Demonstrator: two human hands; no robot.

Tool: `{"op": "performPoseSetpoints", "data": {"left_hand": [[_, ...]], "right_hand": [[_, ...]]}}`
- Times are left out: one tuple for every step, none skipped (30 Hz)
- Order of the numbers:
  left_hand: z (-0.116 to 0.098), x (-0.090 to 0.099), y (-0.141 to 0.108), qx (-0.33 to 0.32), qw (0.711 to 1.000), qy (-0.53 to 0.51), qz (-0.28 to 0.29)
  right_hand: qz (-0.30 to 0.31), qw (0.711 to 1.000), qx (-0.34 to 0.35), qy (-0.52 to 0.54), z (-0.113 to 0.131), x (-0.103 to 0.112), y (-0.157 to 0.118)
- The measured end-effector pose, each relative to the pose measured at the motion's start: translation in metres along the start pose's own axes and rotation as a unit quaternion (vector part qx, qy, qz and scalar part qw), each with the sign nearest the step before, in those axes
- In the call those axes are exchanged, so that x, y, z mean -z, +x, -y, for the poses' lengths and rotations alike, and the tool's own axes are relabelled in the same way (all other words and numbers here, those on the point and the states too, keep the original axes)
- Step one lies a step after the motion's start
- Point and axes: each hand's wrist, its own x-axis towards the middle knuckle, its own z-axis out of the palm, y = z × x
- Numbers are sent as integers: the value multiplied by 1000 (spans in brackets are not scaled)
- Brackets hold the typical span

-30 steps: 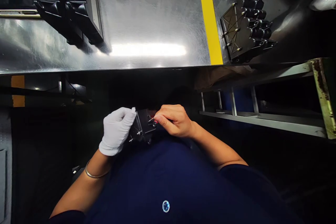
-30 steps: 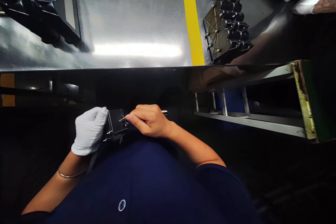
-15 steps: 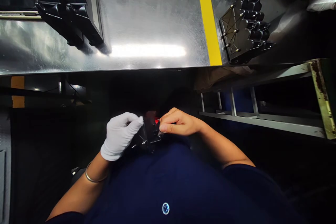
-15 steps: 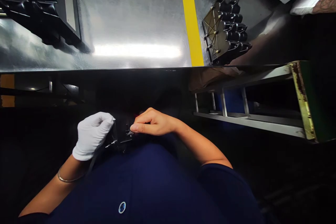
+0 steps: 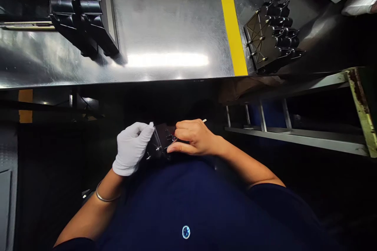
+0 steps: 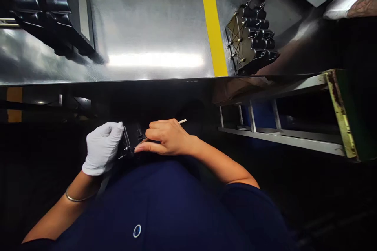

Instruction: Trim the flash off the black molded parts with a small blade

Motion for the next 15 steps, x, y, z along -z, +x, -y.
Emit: {"op": "performPoseSetpoints", "data": {"left_hand": [[-1, -1, 0, 10, 1000, -5, -7], [-2, -1, 0, 20, 1000, -9, -10], [-3, -1, 0, 29, 999, -11, -13], [-3, -2, 0, 38, 999, -12, -16], [-4, -2, 0, 46, 999, -12, -17], [-4, -3, 0, 53, 998, -11, -20], [-4, -3, 0, 60, 998, -11, -22], [-4, -4, 0, 66, 997, -11, -22], [-3, -4, 0, 72, 997, -12, -21], [-3, -5, 0, 76, 997, -13, -20], [-3, -5, 0, 79, 997, -14, -19], [-3, -6, 0, 79, 997, -14, -20], [-4, -6, 0, 79, 997, -12, -20], [-5, -6, 1, 80, 997, -9, -20], [-5, -5, 2, 83, 996, -5, -15]], "right_hand": [[-11, 1000, -3, -19, 0, -1, 1], [-22, 999, -8, -37, 0, -2, 2], [-32, 998, -12, -52, -1, -4, 4], [-42, 997, -14, -66, -1, -6, 5], [-51, 995, -13, -79, -1, -8, 6], [-61, 994, -10, -92, -1, -10, 7], [-70, 992, -6, -102, -1, -12, 7], [-76, 991, -6, -111, -1, -13, 8], [-79, 990, -12, -116, -2, -14, 8], [-74, 990, -23, -115, -2, -14, 8], [-60, 992, -36, -102, -2, -14, 7], [-34, 996, -46, -74, -3, -12, 7], [1, 998, -50, -34, -3, -10, 6], [39, 998, -47, 14, -4, -8, 5], [72, 994, -43, 63, -4, -5, 5]]}}
